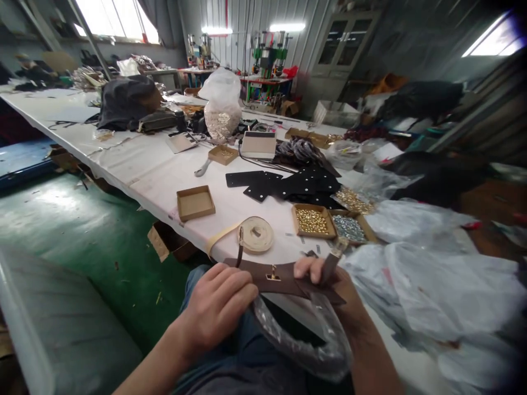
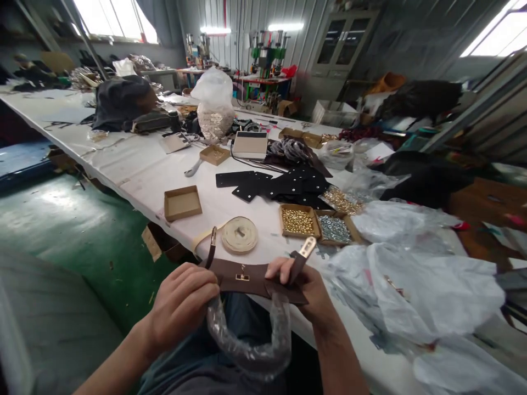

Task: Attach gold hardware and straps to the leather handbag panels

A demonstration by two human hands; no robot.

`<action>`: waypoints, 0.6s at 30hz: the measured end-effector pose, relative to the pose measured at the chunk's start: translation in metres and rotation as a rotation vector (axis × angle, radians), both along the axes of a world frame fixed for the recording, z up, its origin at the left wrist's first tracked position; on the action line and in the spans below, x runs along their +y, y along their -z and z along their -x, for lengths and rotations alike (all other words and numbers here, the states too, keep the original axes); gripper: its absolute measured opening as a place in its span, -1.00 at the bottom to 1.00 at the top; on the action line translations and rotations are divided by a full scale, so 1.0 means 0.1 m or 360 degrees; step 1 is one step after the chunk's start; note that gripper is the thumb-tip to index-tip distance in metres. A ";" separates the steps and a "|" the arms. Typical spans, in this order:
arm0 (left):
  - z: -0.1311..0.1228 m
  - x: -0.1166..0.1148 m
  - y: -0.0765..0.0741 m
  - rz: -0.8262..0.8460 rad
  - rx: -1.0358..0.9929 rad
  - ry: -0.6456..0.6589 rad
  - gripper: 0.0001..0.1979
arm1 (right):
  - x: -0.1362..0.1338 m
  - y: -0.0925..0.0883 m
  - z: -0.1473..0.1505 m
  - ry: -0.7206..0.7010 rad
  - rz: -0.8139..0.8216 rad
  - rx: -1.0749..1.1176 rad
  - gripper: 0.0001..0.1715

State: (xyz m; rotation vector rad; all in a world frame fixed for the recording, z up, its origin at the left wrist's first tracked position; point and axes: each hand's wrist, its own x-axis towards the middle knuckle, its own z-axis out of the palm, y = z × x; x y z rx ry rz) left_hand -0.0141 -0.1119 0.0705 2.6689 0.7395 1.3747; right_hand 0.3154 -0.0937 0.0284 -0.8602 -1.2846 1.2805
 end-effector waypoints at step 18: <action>0.26 -0.31 0.31 0.0046 -0.0300 -0.0285 -0.92 | -0.44 -0.62 0.22 -0.0125 -0.1103 -0.0947 -0.69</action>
